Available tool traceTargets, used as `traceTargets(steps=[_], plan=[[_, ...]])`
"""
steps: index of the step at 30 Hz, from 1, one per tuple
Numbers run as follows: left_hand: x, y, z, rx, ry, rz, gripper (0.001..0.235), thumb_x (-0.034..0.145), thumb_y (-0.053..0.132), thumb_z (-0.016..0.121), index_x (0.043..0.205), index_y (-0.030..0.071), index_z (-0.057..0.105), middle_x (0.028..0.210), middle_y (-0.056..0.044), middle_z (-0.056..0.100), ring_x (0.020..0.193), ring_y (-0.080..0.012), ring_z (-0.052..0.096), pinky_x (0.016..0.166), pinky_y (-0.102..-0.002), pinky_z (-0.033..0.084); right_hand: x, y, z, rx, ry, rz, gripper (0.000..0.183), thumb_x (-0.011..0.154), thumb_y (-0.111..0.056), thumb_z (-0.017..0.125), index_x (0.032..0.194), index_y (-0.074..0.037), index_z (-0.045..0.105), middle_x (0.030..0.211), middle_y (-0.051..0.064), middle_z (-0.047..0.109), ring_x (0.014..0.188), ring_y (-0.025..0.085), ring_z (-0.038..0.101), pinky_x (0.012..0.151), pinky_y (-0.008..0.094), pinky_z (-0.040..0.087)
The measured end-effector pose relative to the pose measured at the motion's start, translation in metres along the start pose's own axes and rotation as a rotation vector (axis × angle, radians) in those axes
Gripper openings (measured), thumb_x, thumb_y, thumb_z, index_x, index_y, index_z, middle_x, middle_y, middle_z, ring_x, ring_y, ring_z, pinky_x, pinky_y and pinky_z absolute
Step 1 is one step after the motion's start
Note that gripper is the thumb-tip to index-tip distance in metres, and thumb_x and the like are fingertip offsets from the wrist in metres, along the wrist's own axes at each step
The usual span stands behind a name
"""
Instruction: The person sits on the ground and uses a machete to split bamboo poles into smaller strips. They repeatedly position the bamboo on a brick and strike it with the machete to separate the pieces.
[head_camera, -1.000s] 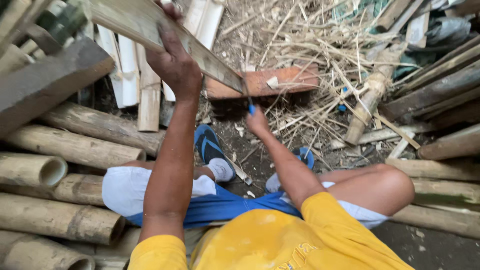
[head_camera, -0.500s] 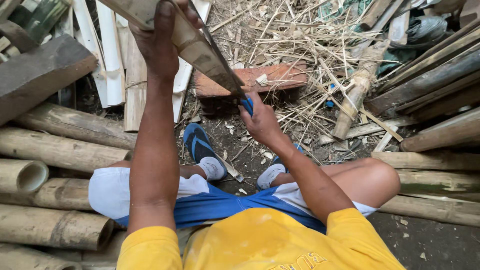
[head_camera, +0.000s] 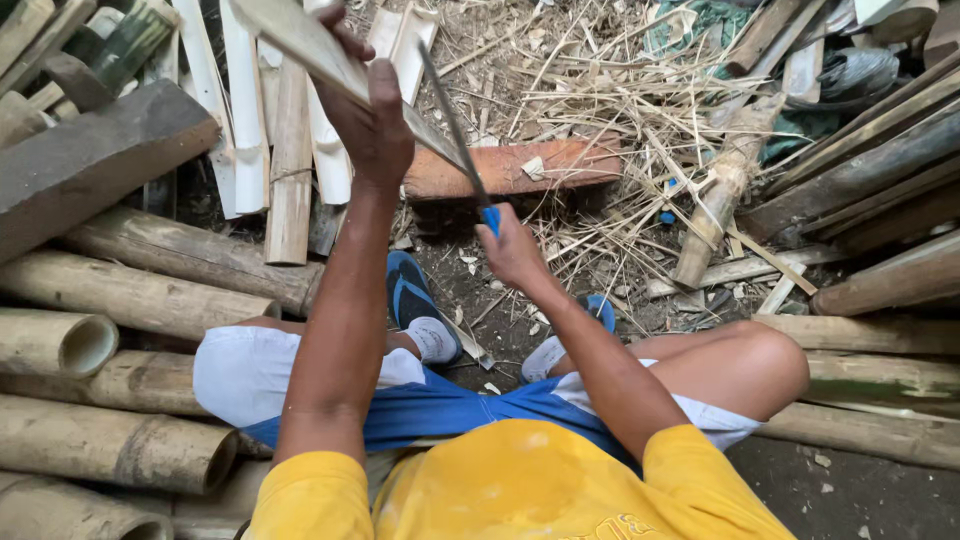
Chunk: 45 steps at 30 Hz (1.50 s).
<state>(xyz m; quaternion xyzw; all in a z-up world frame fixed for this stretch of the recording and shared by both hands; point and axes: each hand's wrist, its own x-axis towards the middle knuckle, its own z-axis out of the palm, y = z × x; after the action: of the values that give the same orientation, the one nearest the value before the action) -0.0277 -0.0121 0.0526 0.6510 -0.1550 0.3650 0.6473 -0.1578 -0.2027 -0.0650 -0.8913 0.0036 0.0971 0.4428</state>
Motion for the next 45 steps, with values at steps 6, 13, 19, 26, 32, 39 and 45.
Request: traceTargets(steps=[6, 13, 19, 26, 32, 39, 45], plan=[[-0.011, -0.014, 0.007, -0.049, 0.020, 0.114, 0.053, 0.100, 0.016, 0.051, 0.150, 0.009, 0.034, 0.130, -0.007, 0.042, 0.123, -0.0164, 0.042, 0.114, -0.035, 0.035, -0.023, -0.084, -0.026, 0.030, 0.091, -0.125, 0.027, 0.101, -0.021, 0.063, 0.118, -0.005, 0.049, 0.075, 0.019, 0.066, 0.071, 0.045, 0.067, 0.062, 0.052, 0.051], [-0.018, -0.021, 0.000, 0.018, 0.035, 0.023, 0.056, 0.102, 0.010, 0.051, 0.153, 0.004, 0.027, 0.134, -0.011, 0.043, 0.127, -0.0224, 0.043, 0.117, -0.037, 0.033, -0.024, -0.034, -0.002, 0.016, 0.046, -0.103, 0.035, 0.096, -0.024, 0.063, 0.124, -0.007, 0.051, 0.082, 0.024, 0.070, 0.078, 0.046, 0.070, 0.067, 0.052, 0.054], [-0.010, -0.019, 0.007, 0.064, 0.049, 0.089, 0.062, 0.097, 0.008, 0.053, 0.154, 0.008, 0.029, 0.129, -0.009, 0.044, 0.125, -0.0205, 0.045, 0.121, -0.039, 0.037, 0.023, 0.097, 0.043, -0.172, -0.119, 0.344, 0.036, 0.096, -0.027, 0.061, 0.125, -0.009, 0.051, 0.103, 0.024, 0.071, 0.093, 0.045, 0.069, 0.079, 0.054, 0.053], [0.002, -0.029, 0.016, -0.163, 0.014, 0.045, 0.056, 0.103, 0.009, 0.052, 0.155, 0.010, 0.031, 0.124, -0.009, 0.047, 0.109, -0.0188, 0.052, 0.104, -0.039, 0.048, -0.004, 0.141, 0.064, -0.177, -0.003, 0.244, 0.054, 0.089, -0.027, 0.062, 0.138, -0.011, 0.047, 0.101, 0.030, 0.071, 0.097, 0.050, 0.066, 0.085, 0.057, 0.051], [0.017, -0.009, 0.012, 0.197, -0.092, 0.096, 0.080, 0.108, 0.025, 0.068, 0.156, 0.010, 0.006, 0.141, -0.010, 0.036, 0.128, -0.0213, 0.046, 0.112, -0.038, 0.047, 0.017, 0.121, 0.039, -0.149, -0.044, 0.301, 0.037, 0.095, -0.032, 0.064, 0.120, -0.006, 0.056, 0.100, 0.029, 0.070, 0.095, 0.049, 0.067, 0.082, 0.056, 0.052], [0.014, -0.022, 0.013, 0.190, 0.014, -0.002, 0.091, 0.099, 0.030, 0.097, 0.151, 0.015, 0.024, 0.137, -0.009, 0.041, 0.130, -0.0234, 0.047, 0.112, -0.042, 0.047, 0.000, -0.056, -0.038, 0.122, 0.044, 0.037, 0.036, 0.097, -0.023, 0.056, 0.129, -0.009, 0.047, 0.077, 0.022, 0.066, 0.068, 0.041, 0.069, 0.063, 0.051, 0.051], [0.006, -0.040, 0.003, 0.175, 0.110, -0.089, 0.099, 0.095, 0.038, 0.098, 0.152, 0.013, 0.021, 0.134, -0.011, 0.041, 0.133, -0.0244, 0.044, 0.116, -0.042, 0.042, 0.030, -0.014, 0.022, 0.145, 0.121, 0.181, 0.027, 0.099, -0.025, 0.058, 0.119, -0.009, 0.049, 0.084, 0.022, 0.071, 0.075, 0.042, 0.072, 0.065, 0.052, 0.054]])
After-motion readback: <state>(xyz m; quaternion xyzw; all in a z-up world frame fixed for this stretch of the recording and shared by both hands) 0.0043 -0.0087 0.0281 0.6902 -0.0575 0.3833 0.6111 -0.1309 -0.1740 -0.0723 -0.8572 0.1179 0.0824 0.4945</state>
